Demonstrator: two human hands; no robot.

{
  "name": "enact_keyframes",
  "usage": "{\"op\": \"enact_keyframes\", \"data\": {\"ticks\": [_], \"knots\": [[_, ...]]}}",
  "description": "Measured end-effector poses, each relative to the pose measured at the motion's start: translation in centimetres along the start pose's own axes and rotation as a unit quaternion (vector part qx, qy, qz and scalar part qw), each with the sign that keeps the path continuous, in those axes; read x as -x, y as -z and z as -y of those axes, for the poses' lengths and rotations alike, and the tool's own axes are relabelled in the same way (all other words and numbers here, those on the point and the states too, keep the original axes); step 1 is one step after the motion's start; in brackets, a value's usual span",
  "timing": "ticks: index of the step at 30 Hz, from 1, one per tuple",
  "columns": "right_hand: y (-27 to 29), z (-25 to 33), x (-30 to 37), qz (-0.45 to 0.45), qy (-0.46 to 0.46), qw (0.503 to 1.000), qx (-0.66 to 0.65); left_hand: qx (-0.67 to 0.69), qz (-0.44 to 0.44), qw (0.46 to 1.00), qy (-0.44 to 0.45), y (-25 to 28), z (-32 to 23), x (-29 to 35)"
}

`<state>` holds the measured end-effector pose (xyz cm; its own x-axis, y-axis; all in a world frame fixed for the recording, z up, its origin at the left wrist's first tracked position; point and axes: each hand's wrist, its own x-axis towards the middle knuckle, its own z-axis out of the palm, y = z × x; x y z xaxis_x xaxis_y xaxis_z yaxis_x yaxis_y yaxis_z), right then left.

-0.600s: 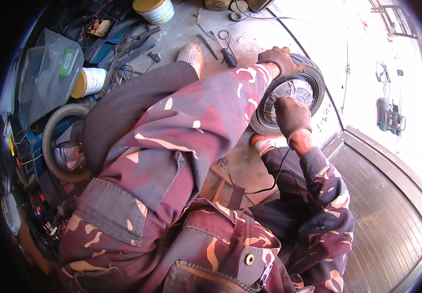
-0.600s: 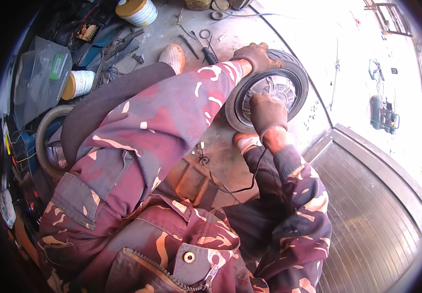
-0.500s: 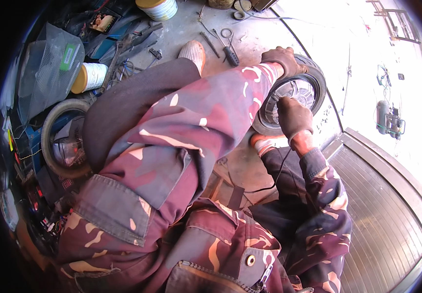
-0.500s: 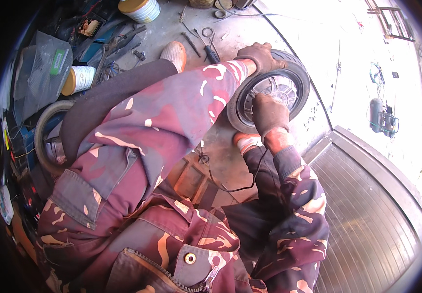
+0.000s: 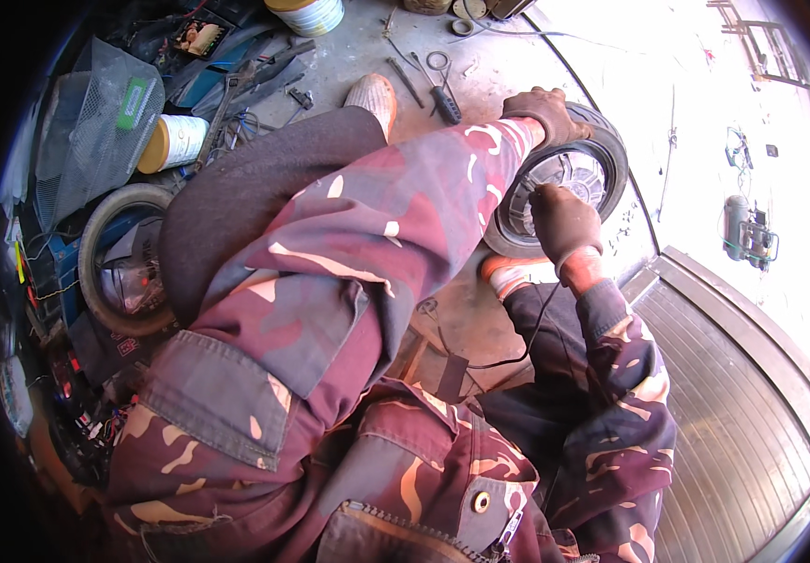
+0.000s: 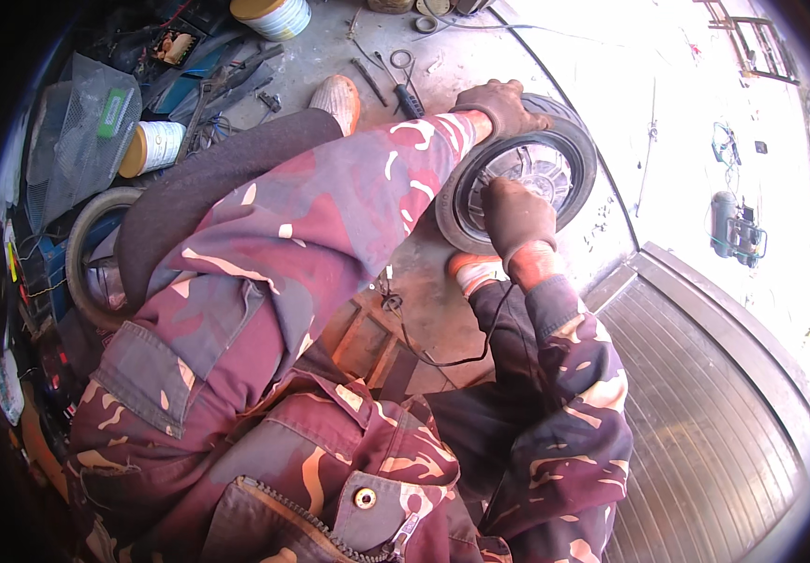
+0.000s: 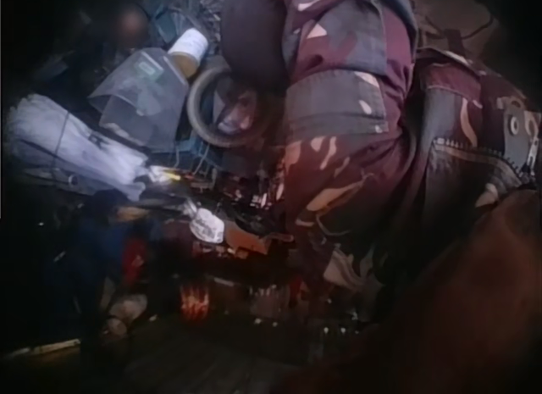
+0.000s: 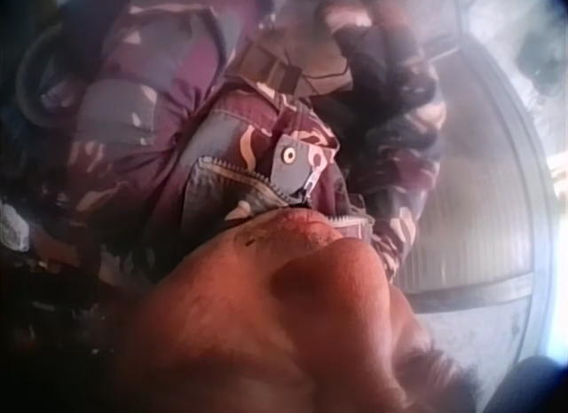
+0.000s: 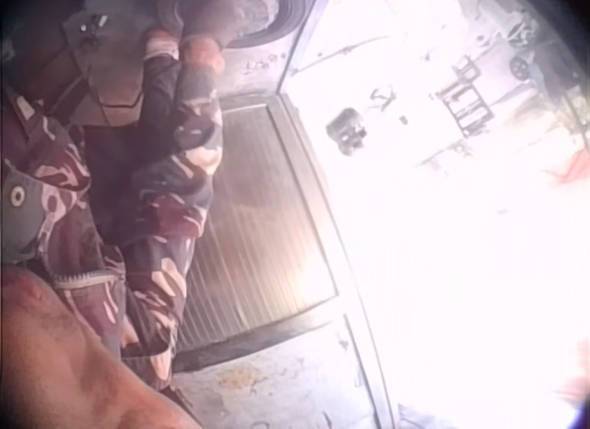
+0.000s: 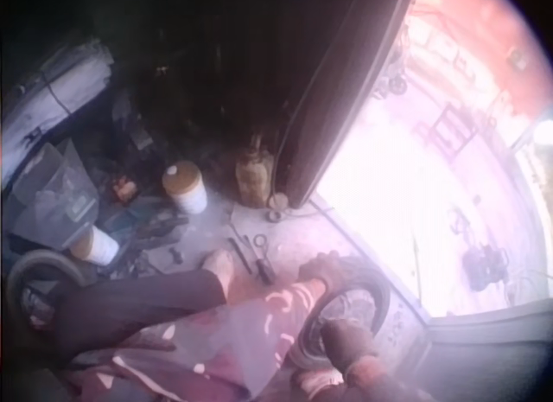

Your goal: The person sits on the floor and uses a screwdriver to adjust components on a motorcycle wheel hub. They repeatedly insert and turn the screwdriver in the hub while holding the wheel steady with the other hand.

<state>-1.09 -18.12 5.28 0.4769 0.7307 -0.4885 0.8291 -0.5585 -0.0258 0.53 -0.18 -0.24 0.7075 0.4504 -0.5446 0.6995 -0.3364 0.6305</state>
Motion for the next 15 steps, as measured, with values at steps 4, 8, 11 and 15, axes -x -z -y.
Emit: {"op": "enact_keyframes", "data": {"ticks": [4, 8, 11, 15], "knots": [[0.9, -0.3, -0.7, 0.027, -0.03, 0.999, 0.032, -0.003, -0.002, 1.0, -0.008, 0.1, 0.3, -0.1], [1.3, 0.0, -1.1, 0.069, -0.058, 0.994, 0.064, -0.007, -0.011, 1.0, 0.001, 0.0, 0.4, 0.1], [1.0, -0.1, -1.0, 0.052, -0.083, 0.995, 0.011, 0.001, -0.003, 1.0, 0.011, 0.0, 0.4, 0.3], [-0.3, -1.5, -1.9, 0.092, -0.148, 0.975, -0.139, -0.006, -0.009, 1.0, 0.011, 0.0, 0.0, 0.6]]}}
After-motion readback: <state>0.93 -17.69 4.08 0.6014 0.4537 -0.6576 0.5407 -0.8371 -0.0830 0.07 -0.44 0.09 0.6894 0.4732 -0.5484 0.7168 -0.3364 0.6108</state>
